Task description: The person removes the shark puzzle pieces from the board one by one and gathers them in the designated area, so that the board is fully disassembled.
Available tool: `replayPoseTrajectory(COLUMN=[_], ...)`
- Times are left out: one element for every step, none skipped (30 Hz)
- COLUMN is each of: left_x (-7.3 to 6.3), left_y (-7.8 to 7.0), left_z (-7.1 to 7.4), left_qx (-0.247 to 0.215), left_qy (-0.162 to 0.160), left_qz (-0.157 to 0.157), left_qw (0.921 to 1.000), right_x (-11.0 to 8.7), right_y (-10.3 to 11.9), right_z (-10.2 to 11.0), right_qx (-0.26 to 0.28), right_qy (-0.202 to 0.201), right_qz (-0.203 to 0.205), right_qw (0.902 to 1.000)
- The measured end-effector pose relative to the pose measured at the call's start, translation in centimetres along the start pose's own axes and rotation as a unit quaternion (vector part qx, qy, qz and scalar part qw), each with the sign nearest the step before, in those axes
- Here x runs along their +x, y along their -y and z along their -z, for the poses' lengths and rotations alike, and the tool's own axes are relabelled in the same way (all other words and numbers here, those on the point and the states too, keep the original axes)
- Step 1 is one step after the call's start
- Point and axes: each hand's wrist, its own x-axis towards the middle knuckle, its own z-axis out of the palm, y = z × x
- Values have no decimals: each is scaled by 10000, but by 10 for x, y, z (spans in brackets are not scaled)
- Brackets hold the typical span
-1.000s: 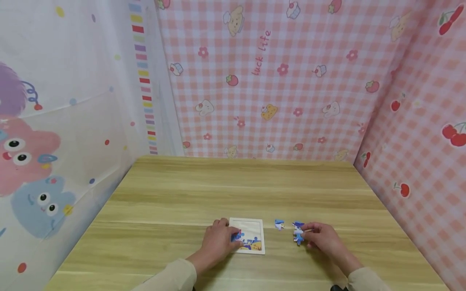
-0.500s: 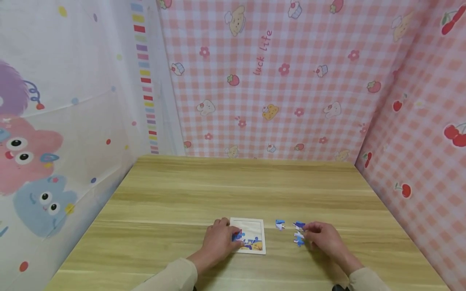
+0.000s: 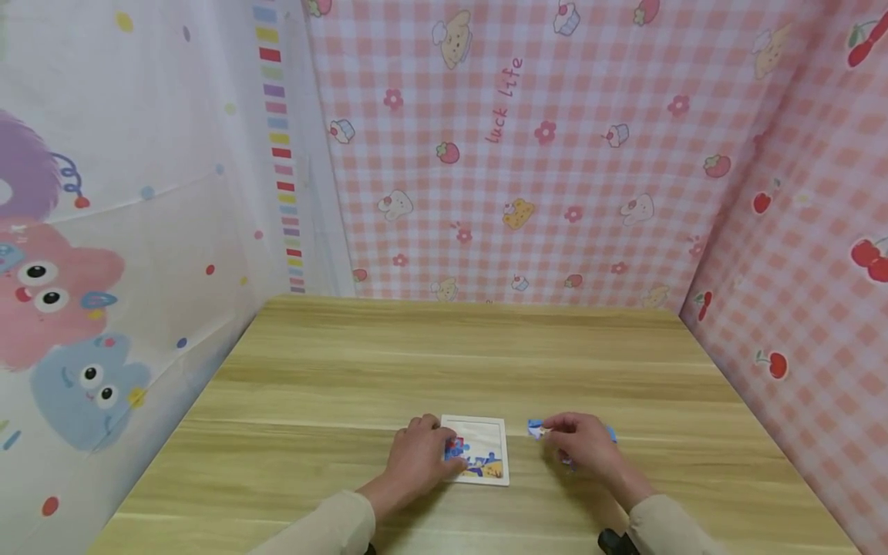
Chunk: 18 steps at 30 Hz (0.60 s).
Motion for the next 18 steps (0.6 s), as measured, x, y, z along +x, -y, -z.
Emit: replayPoseTrajectory(left_x=[0, -1, -1, -2, -2, -2, -2, -3, -3, -3, -3, -3, -4, -4, -4, -4, -4, -3], left_y=[2, 4, 7, 9, 13, 15, 18, 20, 21, 22, 23, 23, 23, 23, 24, 24, 24, 24], left_z=[0, 1, 1, 2, 3, 3, 5, 6, 8, 9, 10, 11, 12, 12, 11, 11, 10, 10], left_qx=[-69, -143, -234, -314, -367, -394, -422, -459, -502, -520, -532, -544, -546, -521, -483, -437, -388, -349], left_qy=[2, 7, 20, 24, 34, 46, 48, 57, 77, 93, 119, 139, 156, 174, 187, 198, 200, 200], left_qz=[-14, -35, -39, -45, -55, -59, -74, -78, -67, -69, -80, -88, -114, -138, -167, -207, -246, -277], left_qw=[10000, 9999, 9997, 9995, 9993, 9992, 9991, 9989, 9987, 9986, 9985, 9984, 9983, 9984, 9985, 9986, 9987, 9988], right_x=[1, 3, 4, 5, 7, 9, 10, 12, 13, 14, 15, 15, 16, 17, 17, 18, 18, 19], right_y=[3, 5, 8, 11, 13, 16, 18, 20, 22, 24, 26, 27, 28, 28, 29, 30, 30, 31], right_z=[-6, -11, -17, -24, -30, -37, -43, -49, -55, -60, -65, -69, -73, -77, -80, -83, -85, -88], right_qx=[9, -26, -31, -85, -92, -137, -120, -97, -68, -62, -29, -11, 40, 57, 60, 41, 38, 39], right_qy=[21, 63, 89, 107, 137, 168, 233, 309, 387, 482, 593, 708, 807, 902, 971, 1015, 1055, 1080], right_qz=[-14, 8, -17, -33, -54, -48, -53, -50, -62, -49, -35, 10, 51, 86, 113, 142, 168, 191], right_qw=[10000, 10000, 10000, 9999, 9998, 9998, 9996, 9995, 9992, 9988, 9982, 9975, 9967, 9959, 9952, 9947, 9943, 9940])
